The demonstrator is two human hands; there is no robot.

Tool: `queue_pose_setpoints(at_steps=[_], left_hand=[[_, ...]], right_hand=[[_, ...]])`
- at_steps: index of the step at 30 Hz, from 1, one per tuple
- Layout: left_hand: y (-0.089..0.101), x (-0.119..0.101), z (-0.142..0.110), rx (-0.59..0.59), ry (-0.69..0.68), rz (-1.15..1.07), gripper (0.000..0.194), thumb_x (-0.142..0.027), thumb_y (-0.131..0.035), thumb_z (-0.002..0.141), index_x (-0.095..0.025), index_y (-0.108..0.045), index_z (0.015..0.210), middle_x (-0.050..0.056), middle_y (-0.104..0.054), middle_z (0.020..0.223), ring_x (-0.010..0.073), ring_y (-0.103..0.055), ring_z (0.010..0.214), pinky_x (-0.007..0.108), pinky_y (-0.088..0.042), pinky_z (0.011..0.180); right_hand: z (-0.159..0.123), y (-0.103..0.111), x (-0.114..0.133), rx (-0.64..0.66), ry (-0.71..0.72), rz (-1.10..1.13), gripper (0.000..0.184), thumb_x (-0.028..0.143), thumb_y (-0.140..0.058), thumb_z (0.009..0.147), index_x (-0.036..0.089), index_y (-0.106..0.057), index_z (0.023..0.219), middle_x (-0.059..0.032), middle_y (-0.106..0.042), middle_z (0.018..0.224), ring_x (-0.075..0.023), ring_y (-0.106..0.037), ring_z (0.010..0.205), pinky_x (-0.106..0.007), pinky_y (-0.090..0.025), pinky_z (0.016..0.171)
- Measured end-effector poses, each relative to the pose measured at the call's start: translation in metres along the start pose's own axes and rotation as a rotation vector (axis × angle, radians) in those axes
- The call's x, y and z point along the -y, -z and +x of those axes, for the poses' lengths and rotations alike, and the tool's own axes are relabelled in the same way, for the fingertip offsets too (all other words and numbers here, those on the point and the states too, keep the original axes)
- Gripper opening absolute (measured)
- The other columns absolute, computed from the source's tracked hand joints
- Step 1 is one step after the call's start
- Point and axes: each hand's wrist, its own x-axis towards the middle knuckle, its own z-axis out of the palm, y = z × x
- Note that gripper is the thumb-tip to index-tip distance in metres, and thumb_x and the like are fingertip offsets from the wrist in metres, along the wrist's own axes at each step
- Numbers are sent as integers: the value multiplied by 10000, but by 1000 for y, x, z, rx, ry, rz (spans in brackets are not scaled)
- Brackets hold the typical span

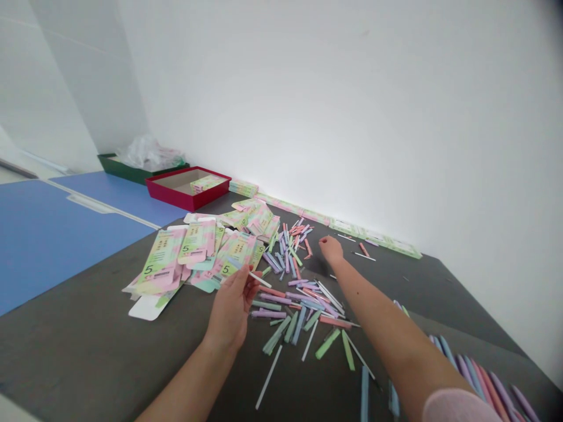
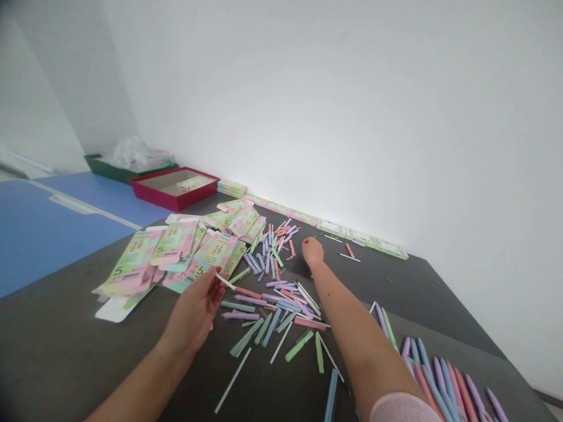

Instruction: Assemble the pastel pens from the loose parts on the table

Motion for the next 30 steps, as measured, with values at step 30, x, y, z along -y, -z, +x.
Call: queue_pose_setpoints(at_steps=[30], left_hand=[[-2, 1, -1, 9, -4, 15, 98, -199, -595, 778, -114, -639, 758, 5, -619, 632, 43, -573, 541, 103, -482, 508]], right_hand=[[-33, -3, -5, 81, 324, 110, 201, 200, -527, 807, 160, -661, 951, -50, -665, 928, -145, -595, 858, -260, -426, 802]])
